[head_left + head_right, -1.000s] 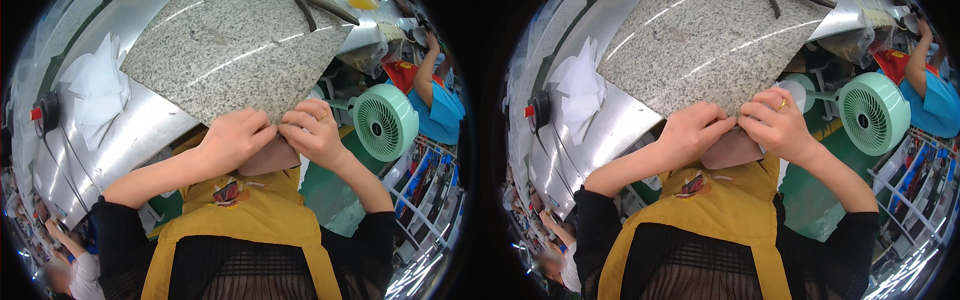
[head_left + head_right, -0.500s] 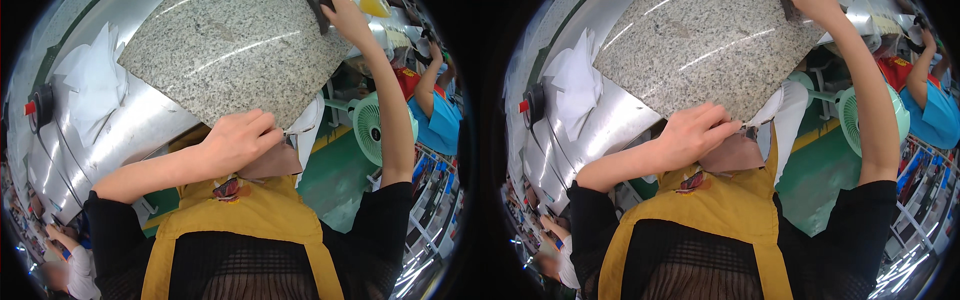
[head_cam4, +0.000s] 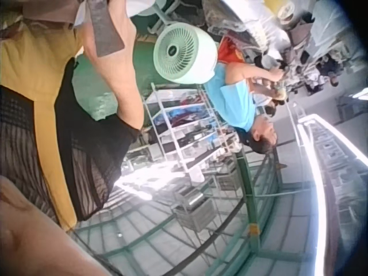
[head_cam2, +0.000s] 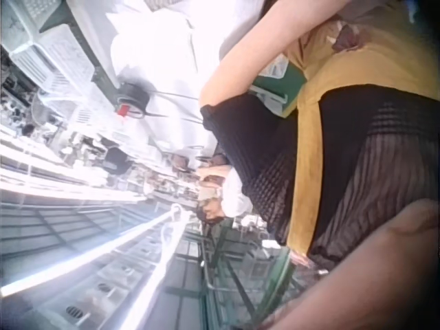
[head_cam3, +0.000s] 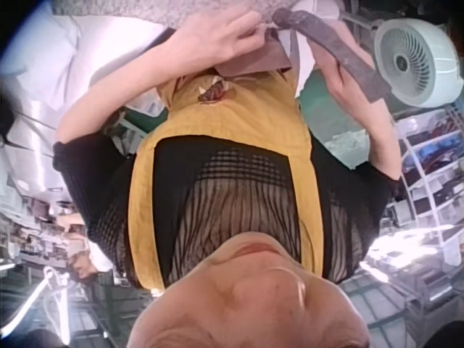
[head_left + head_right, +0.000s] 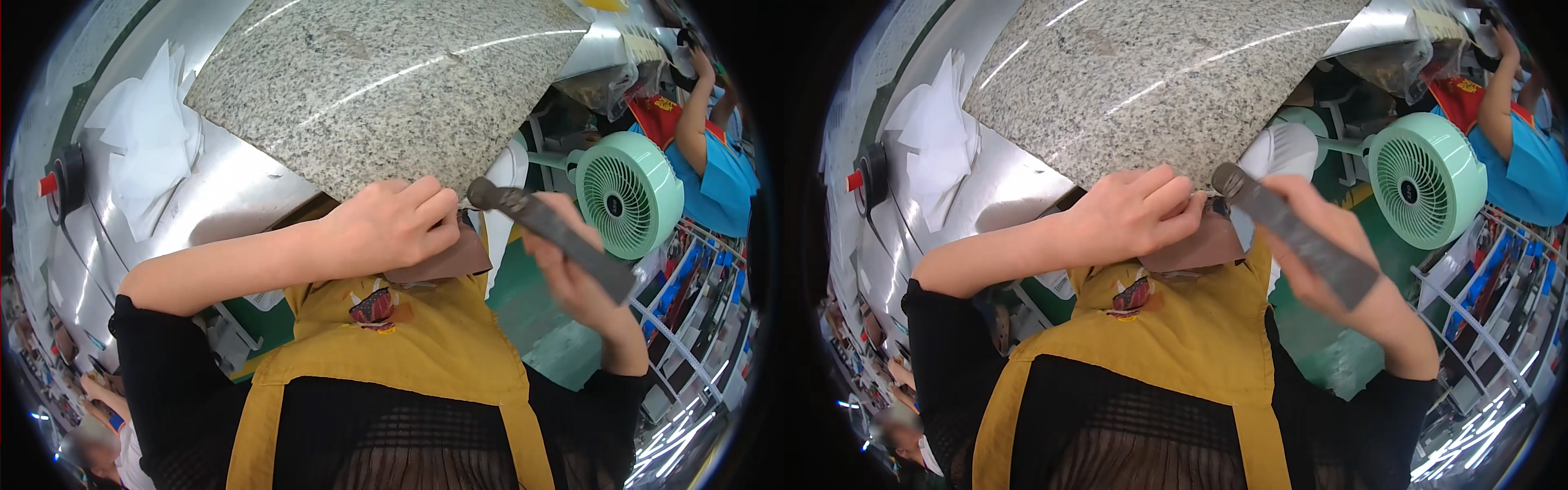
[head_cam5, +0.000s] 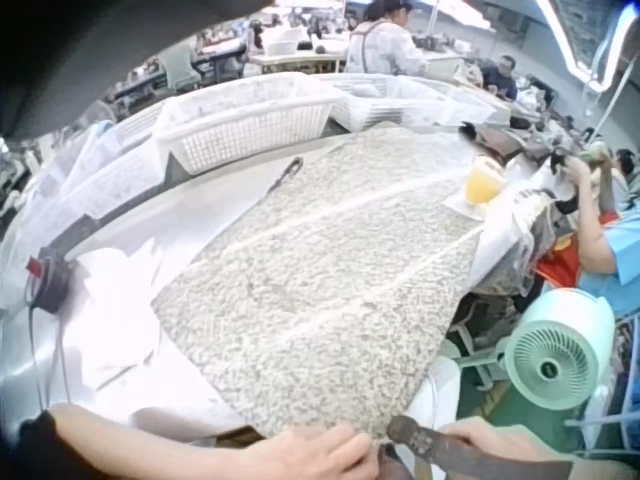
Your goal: The person uses a hammer to tap a metal strip along the edge of a brown handbag placed on a granite block. They then apply glue from a yellow bottle to the edge and continue hammering the strip into place. The person works on the same handbag throughout the clip.
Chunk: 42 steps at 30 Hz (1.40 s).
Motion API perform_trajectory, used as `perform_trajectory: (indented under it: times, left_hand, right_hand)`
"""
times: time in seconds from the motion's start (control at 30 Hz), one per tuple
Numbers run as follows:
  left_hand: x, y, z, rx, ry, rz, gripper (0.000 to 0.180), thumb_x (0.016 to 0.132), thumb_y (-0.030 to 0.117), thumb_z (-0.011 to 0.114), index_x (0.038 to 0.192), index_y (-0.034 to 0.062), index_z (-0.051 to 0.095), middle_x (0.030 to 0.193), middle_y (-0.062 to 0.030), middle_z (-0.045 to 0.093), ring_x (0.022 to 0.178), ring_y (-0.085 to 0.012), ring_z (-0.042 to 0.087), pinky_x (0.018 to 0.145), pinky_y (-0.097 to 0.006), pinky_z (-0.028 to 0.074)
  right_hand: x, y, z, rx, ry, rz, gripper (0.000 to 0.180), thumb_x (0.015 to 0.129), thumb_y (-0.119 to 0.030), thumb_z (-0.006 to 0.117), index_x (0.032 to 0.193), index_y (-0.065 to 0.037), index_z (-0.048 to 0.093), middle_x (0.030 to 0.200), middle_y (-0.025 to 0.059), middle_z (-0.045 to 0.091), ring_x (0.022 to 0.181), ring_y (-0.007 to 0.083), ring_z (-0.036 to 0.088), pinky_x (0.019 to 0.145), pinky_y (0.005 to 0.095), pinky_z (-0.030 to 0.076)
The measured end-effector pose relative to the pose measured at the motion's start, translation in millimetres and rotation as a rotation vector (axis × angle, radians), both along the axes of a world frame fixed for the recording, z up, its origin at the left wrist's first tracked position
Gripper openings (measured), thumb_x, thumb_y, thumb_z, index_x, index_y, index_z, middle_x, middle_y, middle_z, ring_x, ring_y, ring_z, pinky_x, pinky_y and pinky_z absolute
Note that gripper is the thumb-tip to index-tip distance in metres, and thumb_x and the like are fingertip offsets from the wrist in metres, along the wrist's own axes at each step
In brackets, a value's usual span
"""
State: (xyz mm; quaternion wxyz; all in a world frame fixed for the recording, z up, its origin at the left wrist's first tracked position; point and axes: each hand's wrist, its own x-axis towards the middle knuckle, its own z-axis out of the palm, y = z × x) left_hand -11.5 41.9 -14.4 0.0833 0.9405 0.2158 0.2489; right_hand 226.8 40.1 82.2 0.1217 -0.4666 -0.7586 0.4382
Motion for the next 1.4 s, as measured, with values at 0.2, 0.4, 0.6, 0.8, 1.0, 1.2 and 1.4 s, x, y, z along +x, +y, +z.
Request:
perform_trajectory:
  times: [0.2,0.4,0.6,0.8,1.0,1.2,1.4]
  left_hand:
    - [-1,1,3,0.033,0.02,-0.01,0.029,0.07,0.01,0.062,0.098,0.0045,0.058,0.079,-0.0029,0.044,0.071,-0.0138,0.05,0.048,-0.022,0.044]
    - [-1,0,1,0.03,0.01,-0.01,0.027,0.071,0.01,0.062,0.097,0.0046,0.058,0.08,-0.003,0.044,0.071,-0.0139,0.05,0.049,-0.023,0.044]
    - [0,1,0,0.039,-0.018,-0.014,0.026,0.072,0.01,0.062,0.097,0.0046,0.058,0.08,-0.0025,0.045,0.07,-0.0136,0.05,0.049,-0.022,0.044]
    - [-3,-3,-1,0.027,0.028,0.031,0.026,0.07,0.01,0.062,0.096,0.0068,0.06,0.083,-0.0023,0.049,0.074,-0.0161,0.052,0.062,-0.026,0.046]
    - [-10,-1,3,-0.266,-0.057,0.136,0.027,0.067,0.009,0.061,0.094,0.0095,0.062,0.085,-0.0012,0.053,0.082,-0.0192,0.054,0.087,-0.037,0.04]
    - [-9,-6,2,0.022,-0.012,0.088,0.024,0.069,0.008,0.061,0.093,0.0063,0.062,0.082,-0.0018,0.051,0.082,-0.0173,0.054,0.089,-0.039,0.042]
    - [-9,-6,0,0.075,0.008,0.054,0.024,0.07,0.008,0.061,0.094,0.0038,0.062,0.083,-0.003,0.052,0.083,-0.0168,0.054,0.089,-0.039,0.042]
  right_hand:
    - [-9,-4,8,-0.046,-0.067,-0.02,0.035,0.083,-0.001,0.057,0.116,-0.002,0.047,0.091,0.0192,0.061,0.08,0.0384,0.061,0.066,0.0395,0.049]
    - [-7,-7,1,-0.066,-0.105,0.021,0.033,0.084,-0.005,0.06,0.115,-0.004,0.047,0.089,0.0183,0.06,0.08,0.0379,0.062,0.064,0.0405,0.049]
    - [-8,-13,-4,-0.145,-0.168,0.04,0.029,0.09,-0.005,0.055,0.118,-0.003,0.049,0.092,0.0173,0.06,0.082,0.0385,0.062,0.066,0.0372,0.049]
    - [-4,-12,-3,0.098,-0.082,0.066,0.037,0.083,-0.003,0.059,0.119,-0.003,0.048,0.093,0.0177,0.06,0.081,0.0372,0.062,0.064,0.0382,0.05]
    - [-10,-16,-12,-0.046,-0.074,0.015,0.021,0.091,-0.004,0.05,0.112,0.001,0.05,0.088,0.0192,0.058,0.074,0.0411,0.057,0.063,0.0369,0.046]
    - [-10,-16,-5,0.214,-0.027,0.057,0.031,0.082,-0.001,0.058,0.112,-0.002,0.052,0.098,0.0151,0.059,0.08,0.033,0.063,0.063,0.0364,0.051]
    - [-11,-7,0,-0.086,-0.044,0.054,0.036,0.081,-0.001,0.057,0.117,-0.002,0.051,0.099,0.0159,0.059,0.082,0.0359,0.062,0.066,0.0383,0.051]
